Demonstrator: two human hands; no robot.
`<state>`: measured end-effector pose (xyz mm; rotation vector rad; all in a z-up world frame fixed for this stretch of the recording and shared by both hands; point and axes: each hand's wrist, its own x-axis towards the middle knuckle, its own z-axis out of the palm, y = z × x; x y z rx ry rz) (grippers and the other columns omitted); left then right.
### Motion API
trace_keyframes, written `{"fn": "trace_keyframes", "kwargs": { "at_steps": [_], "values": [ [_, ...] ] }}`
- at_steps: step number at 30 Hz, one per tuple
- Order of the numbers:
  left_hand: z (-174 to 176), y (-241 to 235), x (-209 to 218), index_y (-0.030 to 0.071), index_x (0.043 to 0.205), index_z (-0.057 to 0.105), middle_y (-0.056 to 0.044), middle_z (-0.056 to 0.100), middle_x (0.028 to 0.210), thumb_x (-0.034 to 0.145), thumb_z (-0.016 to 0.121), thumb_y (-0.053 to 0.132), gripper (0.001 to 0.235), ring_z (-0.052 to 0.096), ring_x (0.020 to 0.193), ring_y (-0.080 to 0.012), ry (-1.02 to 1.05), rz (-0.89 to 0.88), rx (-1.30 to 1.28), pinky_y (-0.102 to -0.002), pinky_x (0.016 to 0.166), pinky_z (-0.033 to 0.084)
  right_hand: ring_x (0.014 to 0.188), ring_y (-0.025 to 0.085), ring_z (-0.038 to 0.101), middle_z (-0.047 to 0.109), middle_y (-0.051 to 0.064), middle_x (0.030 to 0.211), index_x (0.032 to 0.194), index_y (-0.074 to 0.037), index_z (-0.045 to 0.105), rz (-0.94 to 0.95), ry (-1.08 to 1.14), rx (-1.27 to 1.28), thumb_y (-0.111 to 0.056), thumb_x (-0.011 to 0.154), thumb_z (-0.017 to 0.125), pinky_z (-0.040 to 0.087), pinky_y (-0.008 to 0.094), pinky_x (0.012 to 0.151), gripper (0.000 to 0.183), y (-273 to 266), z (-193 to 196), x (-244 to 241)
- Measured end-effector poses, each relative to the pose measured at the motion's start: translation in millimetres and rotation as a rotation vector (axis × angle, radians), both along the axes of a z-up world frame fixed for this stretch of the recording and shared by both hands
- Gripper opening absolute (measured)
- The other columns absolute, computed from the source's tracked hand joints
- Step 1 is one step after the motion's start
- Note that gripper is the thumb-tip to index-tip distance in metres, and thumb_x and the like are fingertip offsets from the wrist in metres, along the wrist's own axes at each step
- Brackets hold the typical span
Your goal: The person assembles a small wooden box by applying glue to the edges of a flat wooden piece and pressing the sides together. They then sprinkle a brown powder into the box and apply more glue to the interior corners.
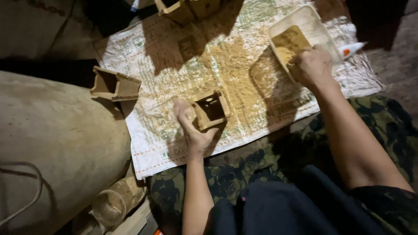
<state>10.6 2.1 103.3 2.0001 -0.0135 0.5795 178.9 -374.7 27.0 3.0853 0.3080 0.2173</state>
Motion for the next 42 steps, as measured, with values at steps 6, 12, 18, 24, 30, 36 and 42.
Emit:
{"fn": "trace_keyframes", "kwargs": {
  "at_steps": [6,12,18,24,30,36,42],
  "values": [
    [12.5,-6.6,14.3,0.015,0.154,0.027,-0.024,0.050,0.136,0.045,0.102,0.010,0.132,0.052,0.126,-0.0415,0.359,-0.090,-0.550,-0.058,0.096,0.055,0.079,0.027,0.074,0.074,0.003,0.075,0.091,-0.027,0.083,-0.128,0.100,0.016,-0.036,0.088,0.072,0.062,0.035,0.069,0.014,2.4,-20.4,-3.5],
    [33.0,-7.6,10.6,0.017,0.150,0.044,-0.015,0.067,0.131,0.045,0.104,0.039,0.123,0.066,0.121,-0.0312,0.380,-0.106,-0.214,-0.047,0.101,0.055,0.084,0.032,0.072,0.072,0.008,0.094,0.104,-0.026,0.082,-0.067,0.088,0.655,-0.013,0.087,0.078,0.059,0.042,0.070,0.022,23.3,34.2,-24.8],
    [15.9,-7.3,0.5,0.009,0.150,0.044,-0.014,0.058,0.145,0.052,0.101,0.037,0.117,0.057,0.131,-0.0368,0.202,-0.218,-0.065,-0.060,0.116,0.028,0.079,0.032,0.070,0.074,0.022,0.088,0.101,-0.004,0.080,0.155,0.485,1.180,0.000,0.087,0.078,0.055,0.041,0.072,0.015,105.8,155.6,-69.9],
    [18.7,-4.1,-3.2,0.014,0.152,0.043,-0.010,0.055,0.148,0.055,0.098,0.042,0.115,0.052,0.136,-0.0354,0.270,-0.215,0.061,-0.063,0.118,0.017,0.069,0.019,0.062,0.074,0.018,0.078,0.095,-0.003,0.080,0.273,0.594,1.251,-0.004,0.086,0.081,0.050,0.034,0.063,0.009,129.9,144.1,-72.2],
    [12.3,-1.6,-3.6,0.016,0.155,0.039,-0.008,0.052,0.152,0.057,0.095,0.048,0.117,0.049,0.139,-0.0336,0.300,-0.234,0.062,-0.062,0.119,0.016,0.066,0.026,0.069,0.075,0.018,0.075,0.091,-0.002,0.080,0.277,0.615,1.212,-0.006,0.086,0.084,0.053,0.034,0.064,0.007,132.8,149.8,-64.4],
    [14.0,-4.8,-1.0,0.015,0.155,0.037,-0.009,0.050,0.154,0.059,0.090,0.049,0.115,0.047,0.141,-0.0335,0.282,-0.264,0.135,-0.061,0.119,0.016,0.065,0.017,0.063,0.071,0.009,0.068,0.084,-0.005,0.078,0.235,0.709,1.199,-0.009,0.079,0.089,0.051,0.031,0.064,0.014,133.3,147.4,-55.7],
    [7.7,-1.1,-1.0,0.015,0.157,0.035,-0.009,0.050,0.154,0.057,0.085,0.052,0.118,0.047,0.141,-0.0325,0.292,-0.277,0.117,-0.061,0.119,0.015,0.080,0.019,0.071,0.076,0.013,0.086,0.101,0.002,0.072,0.149,0.894,1.446,-0.002,0.083,0.084,0.058,0.032,0.079,0.022,130.6,142.9,-50.6]
  ]
}}
